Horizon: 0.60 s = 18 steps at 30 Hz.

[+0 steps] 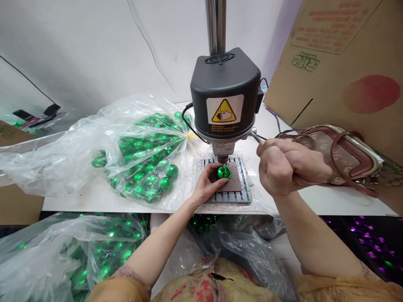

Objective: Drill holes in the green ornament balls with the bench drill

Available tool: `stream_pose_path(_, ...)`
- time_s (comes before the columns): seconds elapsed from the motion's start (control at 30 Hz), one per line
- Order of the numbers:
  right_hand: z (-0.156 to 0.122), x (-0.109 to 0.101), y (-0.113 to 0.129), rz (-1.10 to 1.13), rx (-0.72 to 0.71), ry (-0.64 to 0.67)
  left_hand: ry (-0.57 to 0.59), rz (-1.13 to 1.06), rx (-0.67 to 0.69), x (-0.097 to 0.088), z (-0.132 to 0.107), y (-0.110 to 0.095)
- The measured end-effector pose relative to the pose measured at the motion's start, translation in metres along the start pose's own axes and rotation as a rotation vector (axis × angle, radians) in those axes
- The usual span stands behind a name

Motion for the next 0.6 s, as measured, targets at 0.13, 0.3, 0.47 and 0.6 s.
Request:
stream_pose_path(0.13,-0.007,-0.003,-0.001,0.026,-0.049,0.037,0.000,0.007,0.006,0.000,0.000,-0.002)
stream_pose_path(0.3,-0.017,-0.006,0.000,0.067,-0.083,0.092,-0.017,0.026,0.004,0.000,-0.001,-0.006)
stream_pose_path(0.47,-0.007,-0.002,0.005,-0.076,0.055,0.087,-0.008,0.032,0.001,-0.001,-0.001,-0.004)
stream_pose_path(0.6,0.027,0.006,-0.006,-0.125,0.395,-0.071,-0.034,0.049,-0.002,0.000,-0.001,-0.003)
Point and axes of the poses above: each hand's wrist, its own z-axis towards the middle knuckle, its own x-axis out of the palm, y = z × x, the point moved 6 cm from there along z, towards the middle knuckle, and after that the axes turned 4 degrees about z, right-handed, at the moved point
